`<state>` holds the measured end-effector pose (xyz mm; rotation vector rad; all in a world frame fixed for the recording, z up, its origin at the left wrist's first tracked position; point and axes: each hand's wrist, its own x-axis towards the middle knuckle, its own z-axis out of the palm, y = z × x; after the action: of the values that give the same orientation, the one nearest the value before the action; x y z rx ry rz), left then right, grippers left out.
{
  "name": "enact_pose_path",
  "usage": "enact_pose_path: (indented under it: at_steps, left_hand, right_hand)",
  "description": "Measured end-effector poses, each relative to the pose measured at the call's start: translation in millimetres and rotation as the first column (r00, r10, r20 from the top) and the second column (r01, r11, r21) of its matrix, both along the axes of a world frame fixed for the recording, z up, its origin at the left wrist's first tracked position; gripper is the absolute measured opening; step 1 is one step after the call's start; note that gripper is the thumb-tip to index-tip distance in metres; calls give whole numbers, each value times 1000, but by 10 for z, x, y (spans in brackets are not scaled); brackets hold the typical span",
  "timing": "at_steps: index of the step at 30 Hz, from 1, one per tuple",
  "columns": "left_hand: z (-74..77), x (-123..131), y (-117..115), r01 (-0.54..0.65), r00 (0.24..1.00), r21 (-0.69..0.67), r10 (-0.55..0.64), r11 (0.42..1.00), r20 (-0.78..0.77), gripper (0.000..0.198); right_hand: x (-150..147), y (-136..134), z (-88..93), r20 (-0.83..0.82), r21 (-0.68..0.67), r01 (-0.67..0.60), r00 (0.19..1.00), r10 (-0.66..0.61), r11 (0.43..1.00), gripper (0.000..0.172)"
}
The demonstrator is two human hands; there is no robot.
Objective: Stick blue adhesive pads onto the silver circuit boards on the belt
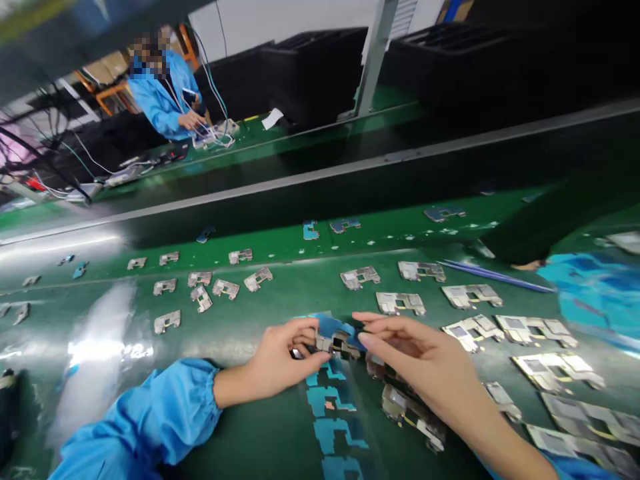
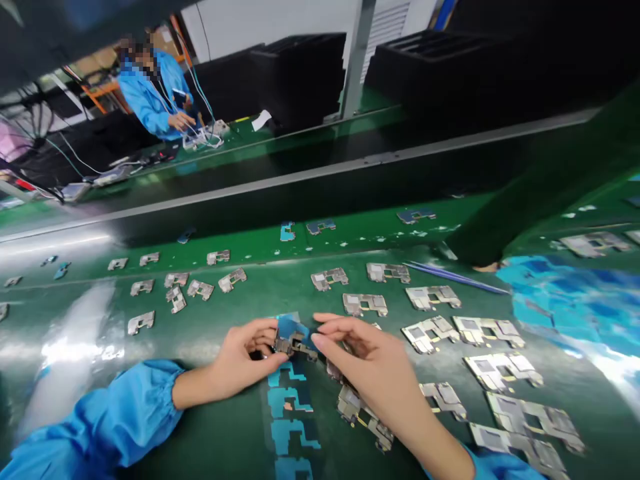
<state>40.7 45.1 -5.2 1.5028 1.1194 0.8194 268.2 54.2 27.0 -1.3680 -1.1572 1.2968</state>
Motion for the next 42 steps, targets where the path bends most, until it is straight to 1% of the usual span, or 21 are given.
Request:
enact_pose_path:
  at_steps: [2, 6, 9, 12, 16, 20, 27, 33, 42]
  left_hand:
    - [-29, 3, -60, -18, 999, -46, 20, 999, 41, 45]
    - [-40, -35, 11, -2, 994, -91, 12, 996, 109, 48]
    - [-43, -33, 25, 18, 992, -103, -5, 995, 125, 46]
    - [-43, -21, 7, 14, 992, -121, 1, 992, 128, 46]
    - [-26, -17, 3, 11, 993, -104, 1, 995, 116, 45]
    - [-9, -7, 16, 3, 992, -98, 9, 995, 123, 42]
    - [-6, -2, 9, 7, 994, -95, 4, 995, 113, 41]
    - [-4, -9, 5, -3, 996, -84, 10, 996, 89, 42]
    - [12, 15, 14, -17, 991, -117, 33, 993, 133, 42]
  right_hand:
    - [-25, -12, -14, 30, -44, -67, 997, 68, 997, 36]
    - [21, -40, -104, 69, -124, -126, 988, 136, 984, 31]
    - [43, -63, -154, 101, -128, -100, 988, 114, 987, 30]
    - [20, -56, -141, 123, -116, -63, 989, 77, 991, 30]
    - [-13, 1, -84, 139, -139, -99, 983, 118, 985, 32]
    - [-16, 27, -79, 159, -142, -84, 982, 106, 986, 32]
    - [-18, 36, -89, 128, -132, -98, 985, 115, 986, 22]
    - [-27, 43, -79, 111, -129, -111, 986, 126, 985, 18]
    - [19, 20, -123, 110, -84, -161, 979, 170, 983, 23]
